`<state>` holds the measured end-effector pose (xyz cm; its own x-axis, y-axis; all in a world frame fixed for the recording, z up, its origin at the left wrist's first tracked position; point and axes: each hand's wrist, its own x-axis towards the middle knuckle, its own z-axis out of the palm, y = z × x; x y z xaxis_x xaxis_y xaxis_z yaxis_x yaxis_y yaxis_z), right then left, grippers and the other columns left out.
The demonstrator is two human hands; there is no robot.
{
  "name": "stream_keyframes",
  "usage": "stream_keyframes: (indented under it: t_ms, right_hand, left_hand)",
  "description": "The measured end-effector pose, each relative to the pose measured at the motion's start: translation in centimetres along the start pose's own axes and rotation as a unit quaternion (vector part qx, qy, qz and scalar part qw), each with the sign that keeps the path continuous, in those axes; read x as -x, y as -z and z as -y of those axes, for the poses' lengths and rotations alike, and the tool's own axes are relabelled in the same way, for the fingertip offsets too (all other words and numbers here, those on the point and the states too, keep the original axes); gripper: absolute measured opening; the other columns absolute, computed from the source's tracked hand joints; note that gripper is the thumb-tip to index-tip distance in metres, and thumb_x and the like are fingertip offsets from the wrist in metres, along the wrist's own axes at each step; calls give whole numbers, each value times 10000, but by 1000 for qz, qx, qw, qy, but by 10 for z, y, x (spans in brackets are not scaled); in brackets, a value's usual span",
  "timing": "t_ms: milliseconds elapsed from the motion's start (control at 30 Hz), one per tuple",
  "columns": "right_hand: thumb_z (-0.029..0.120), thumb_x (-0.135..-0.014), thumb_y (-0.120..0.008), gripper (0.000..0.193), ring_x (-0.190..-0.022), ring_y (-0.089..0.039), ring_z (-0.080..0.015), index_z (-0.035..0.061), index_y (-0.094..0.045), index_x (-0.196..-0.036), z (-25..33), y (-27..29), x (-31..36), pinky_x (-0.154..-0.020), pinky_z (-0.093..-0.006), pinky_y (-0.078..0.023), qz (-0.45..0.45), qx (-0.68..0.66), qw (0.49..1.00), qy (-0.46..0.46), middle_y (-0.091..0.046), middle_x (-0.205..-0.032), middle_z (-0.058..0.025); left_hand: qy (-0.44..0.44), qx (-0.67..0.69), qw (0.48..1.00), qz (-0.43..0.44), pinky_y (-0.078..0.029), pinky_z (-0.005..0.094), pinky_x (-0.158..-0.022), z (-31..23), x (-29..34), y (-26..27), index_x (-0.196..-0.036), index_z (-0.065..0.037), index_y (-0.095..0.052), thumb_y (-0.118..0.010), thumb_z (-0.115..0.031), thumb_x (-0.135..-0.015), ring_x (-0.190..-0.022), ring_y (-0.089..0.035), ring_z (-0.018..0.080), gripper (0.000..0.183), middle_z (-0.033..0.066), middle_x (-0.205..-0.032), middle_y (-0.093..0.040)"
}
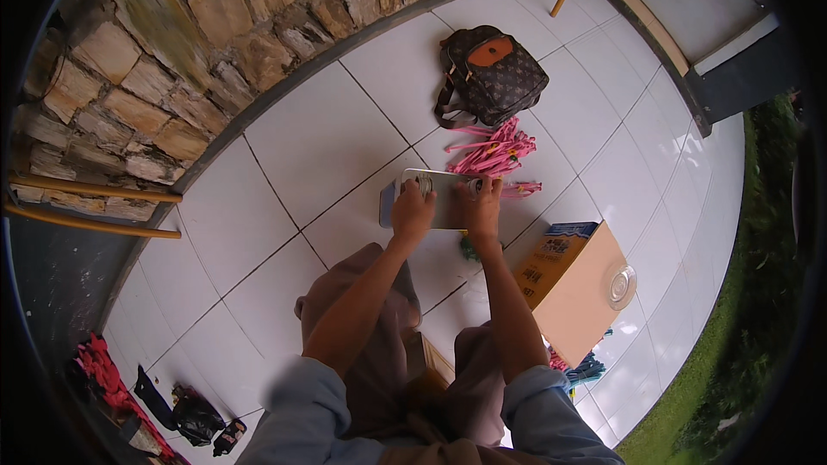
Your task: The person applies glue from a large metal tin to pink rubber straps by hand on a cardboard box and then folds the straps.
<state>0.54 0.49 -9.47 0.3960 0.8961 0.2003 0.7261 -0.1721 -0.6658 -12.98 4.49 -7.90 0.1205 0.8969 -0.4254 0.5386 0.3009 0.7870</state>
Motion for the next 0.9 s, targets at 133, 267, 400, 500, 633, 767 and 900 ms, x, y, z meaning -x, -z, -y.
stream_keyframes:
  t_ms: [133,267,400,500,633,767,900]
  right_hand:
    - [283,-740,-703,370,-811,-566,-367,23,-525,-934,2,34,4,-648,-434,-473,-37,22,998,-45,-481,-960,-179]
    - [289,-736,-707,345,-737,-586,-324,27,-532,-875,15,85,14,-573,-399,-480,-49,113,992,-36,-513,-888,-130]
    - [272,-696,-737,325,-700,-576,-260,50,-554,-846,10,135,28,-555,-356,-481,-114,134,981,85,-521,-839,-88]
    - [230,-692,-735,297,-724,-556,-231,65,-579,-883,18,173,36,-576,-341,-482,-120,128,971,165,-518,-840,-68]
    - [138,-724,-701,290,-866,-518,-238,80,-589,-986,20,207,61,-697,-349,-475,-71,85,981,160,-533,-931,-63]
    - [35,-714,-699,394,-932,-511,-250,79,-547,-1075,0,231,82,-801,-362,-442,-75,35,984,159,-533,-1097,-100]
    - [-16,-706,-692,584,-971,-503,-230,38,-390,-1204,-45,250,99,-825,-343,-439,-210,-49,975,-53,-507,-1125,-102]
  left_hand:
    - [-85,-122,985,-82,-473,349,-637,-20,15,-4,-953,-63,-515,-582,-348,-830,-596,-632,210,318,25,-614,-623]
    - [-125,-115,984,-50,-471,329,-605,-52,37,-3,-904,-71,-543,-600,-366,-826,-554,-624,167,310,8,-588,-609]
    - [-185,-108,976,-28,-458,295,-524,-86,56,-8,-843,-73,-558,-618,-369,-820,-530,-616,143,303,-3,-590,-606]
    - [-204,-78,975,-34,-453,350,-565,-109,69,-11,-825,-60,-570,-635,-384,-794,-584,-607,228,333,58,-644,-613]
    - [-187,-58,980,-28,-452,414,-635,-126,87,-27,-861,-64,-588,-643,-405,-770,-682,-615,318,357,109,-716,-638]
    - [-201,-105,974,-19,-457,422,-660,-119,89,-56,-876,-64,-598,-641,-411,-764,-720,-620,327,367,121,-740,-645]
    - [-186,-142,972,-4,-462,418,-677,-115,84,-64,-881,-66,-601,-645,-417,-757,-761,-620,328,375,122,-787,-648]
